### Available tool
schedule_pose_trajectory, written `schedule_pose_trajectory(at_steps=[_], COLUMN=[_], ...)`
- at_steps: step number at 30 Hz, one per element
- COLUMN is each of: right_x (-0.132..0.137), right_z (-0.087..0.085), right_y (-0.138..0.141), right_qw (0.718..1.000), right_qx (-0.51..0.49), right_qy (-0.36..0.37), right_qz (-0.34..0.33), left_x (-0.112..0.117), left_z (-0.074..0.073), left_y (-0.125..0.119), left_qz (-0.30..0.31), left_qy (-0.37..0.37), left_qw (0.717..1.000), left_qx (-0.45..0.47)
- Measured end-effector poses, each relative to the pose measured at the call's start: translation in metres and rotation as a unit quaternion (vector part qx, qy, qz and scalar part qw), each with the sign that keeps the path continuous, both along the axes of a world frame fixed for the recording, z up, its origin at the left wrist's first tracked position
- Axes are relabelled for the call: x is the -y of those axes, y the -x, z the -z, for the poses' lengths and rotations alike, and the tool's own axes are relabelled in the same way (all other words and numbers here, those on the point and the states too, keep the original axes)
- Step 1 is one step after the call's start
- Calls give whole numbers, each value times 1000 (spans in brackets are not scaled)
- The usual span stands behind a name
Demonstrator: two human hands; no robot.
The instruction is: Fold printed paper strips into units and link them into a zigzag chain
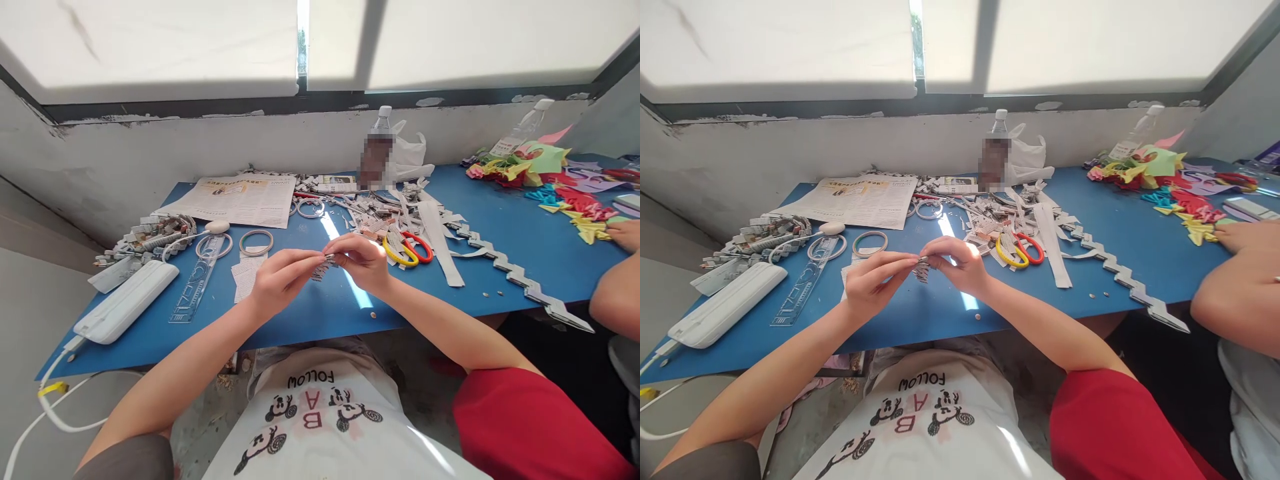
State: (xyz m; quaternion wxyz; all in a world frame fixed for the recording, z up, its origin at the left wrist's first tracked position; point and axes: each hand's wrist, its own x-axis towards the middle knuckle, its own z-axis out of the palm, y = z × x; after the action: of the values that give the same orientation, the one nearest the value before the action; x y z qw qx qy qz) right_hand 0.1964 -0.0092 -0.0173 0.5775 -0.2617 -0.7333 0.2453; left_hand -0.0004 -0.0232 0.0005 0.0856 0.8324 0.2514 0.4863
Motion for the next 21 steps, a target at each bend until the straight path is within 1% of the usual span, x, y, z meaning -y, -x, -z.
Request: schedule_pose_trajectory(at_steps=[3,6,9,13,15,17,19,21], right_x=[1,1,0,2,5,9,12,15], right_z=[-2,-3,-2,-1,-2,-4,-7,-11], right_y=[0,-1,-3,-1,3,6,10,12], right_qw=[999,998,996,994,992,991,992,994], right_qx=[11,18,44,89,102,100,83,54], right_qy=[-35,-67,-67,-40,-23,-2,21,52], right_qz=[5,5,33,57,68,85,92,79], left_x=[1,2,3,0,-2,-6,-10,-14], left_z=[1,0,-2,-5,-6,-8,-9,-10], left_y=[2,0,-4,-8,-9,-8,-7,-5], left_qz=[20,33,13,-24,-31,-14,18,57], left_qy=[-23,-18,31,141,209,288,369,445], left_qw=[1000,999,999,988,975,952,918,874], left_qx=[-3,7,17,51,75,108,146,185])
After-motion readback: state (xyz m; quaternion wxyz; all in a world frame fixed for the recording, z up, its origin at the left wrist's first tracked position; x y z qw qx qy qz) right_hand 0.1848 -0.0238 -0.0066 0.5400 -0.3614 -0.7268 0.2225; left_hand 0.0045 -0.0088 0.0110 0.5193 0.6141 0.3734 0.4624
